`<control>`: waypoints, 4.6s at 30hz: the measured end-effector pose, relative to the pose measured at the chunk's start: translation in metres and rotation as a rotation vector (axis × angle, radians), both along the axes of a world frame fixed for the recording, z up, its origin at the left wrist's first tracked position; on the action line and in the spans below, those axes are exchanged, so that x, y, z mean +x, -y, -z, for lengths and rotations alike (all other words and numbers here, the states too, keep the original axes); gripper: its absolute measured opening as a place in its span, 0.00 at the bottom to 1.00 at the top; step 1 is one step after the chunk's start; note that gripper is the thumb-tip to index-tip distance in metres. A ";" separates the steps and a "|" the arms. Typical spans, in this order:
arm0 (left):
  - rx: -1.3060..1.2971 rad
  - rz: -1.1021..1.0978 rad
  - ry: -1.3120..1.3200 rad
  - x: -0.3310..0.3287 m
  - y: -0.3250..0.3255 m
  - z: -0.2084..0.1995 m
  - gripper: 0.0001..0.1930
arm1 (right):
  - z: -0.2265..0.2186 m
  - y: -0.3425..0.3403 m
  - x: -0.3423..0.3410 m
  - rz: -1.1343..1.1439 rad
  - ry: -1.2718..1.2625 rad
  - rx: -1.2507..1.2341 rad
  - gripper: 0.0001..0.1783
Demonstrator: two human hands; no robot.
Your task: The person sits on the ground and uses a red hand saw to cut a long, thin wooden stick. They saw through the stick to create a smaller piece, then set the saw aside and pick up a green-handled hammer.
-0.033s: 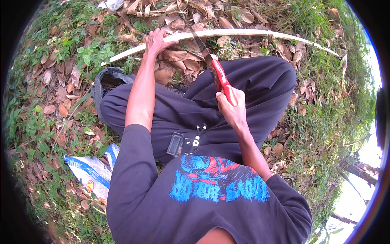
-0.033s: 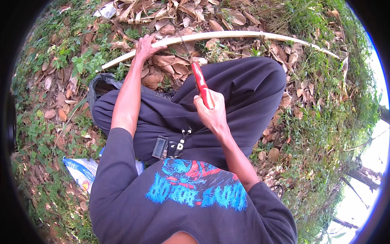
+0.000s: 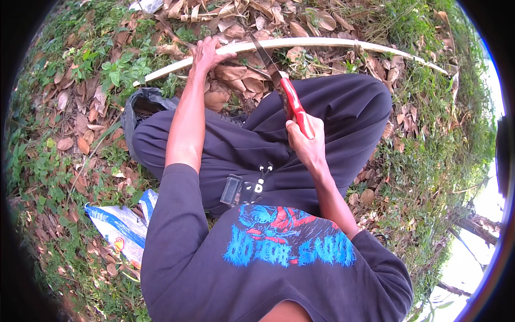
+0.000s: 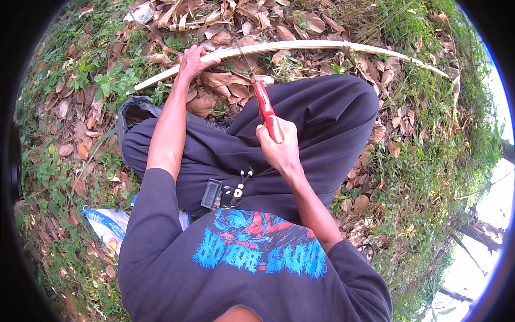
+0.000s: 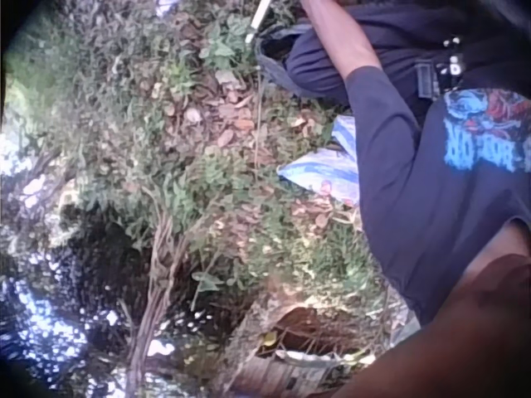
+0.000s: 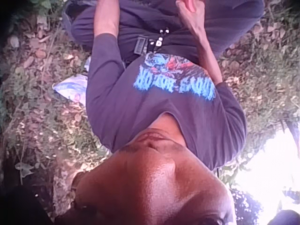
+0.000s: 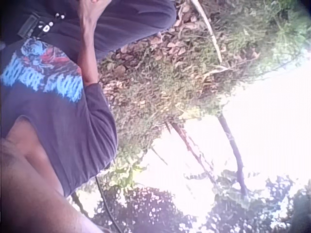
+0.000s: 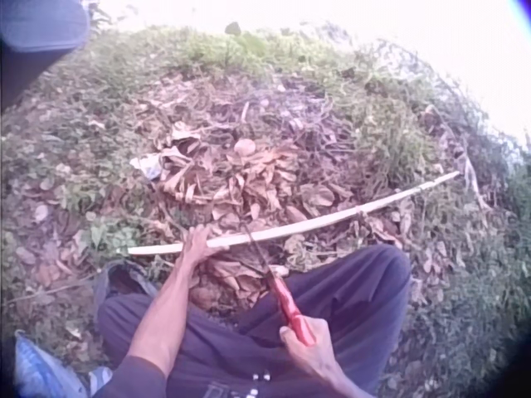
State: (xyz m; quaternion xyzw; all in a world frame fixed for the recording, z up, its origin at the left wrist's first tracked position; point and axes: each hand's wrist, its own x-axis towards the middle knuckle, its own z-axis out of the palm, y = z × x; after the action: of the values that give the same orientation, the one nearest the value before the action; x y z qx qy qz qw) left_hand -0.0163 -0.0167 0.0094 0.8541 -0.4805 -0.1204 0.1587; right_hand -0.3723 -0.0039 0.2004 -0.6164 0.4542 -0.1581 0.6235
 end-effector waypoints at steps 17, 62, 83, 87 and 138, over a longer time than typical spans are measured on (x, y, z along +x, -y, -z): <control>0.001 -0.020 -0.025 0.000 0.000 0.002 0.38 | 0.004 0.002 0.018 -0.028 -0.044 -0.094 0.14; -0.022 0.054 0.011 -0.002 0.005 -0.003 0.33 | 0.045 0.038 0.037 -0.036 -0.053 -0.238 0.18; 0.092 0.021 -0.028 -0.002 0.004 -0.010 0.33 | 0.054 0.035 0.040 -0.021 0.027 -0.155 0.17; 0.083 0.027 0.005 -0.003 0.002 -0.011 0.33 | 0.054 0.036 0.036 -0.037 0.138 -0.119 0.15; 0.073 0.045 0.017 -0.012 0.002 -0.017 0.31 | 0.028 0.034 0.042 -0.034 0.047 -0.138 0.14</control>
State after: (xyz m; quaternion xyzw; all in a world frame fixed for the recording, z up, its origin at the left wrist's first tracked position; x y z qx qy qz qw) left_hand -0.0281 -0.0183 0.0263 0.8492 -0.4964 -0.1341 0.1204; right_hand -0.3303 -0.0382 0.1727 -0.6616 0.4169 -0.1929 0.5926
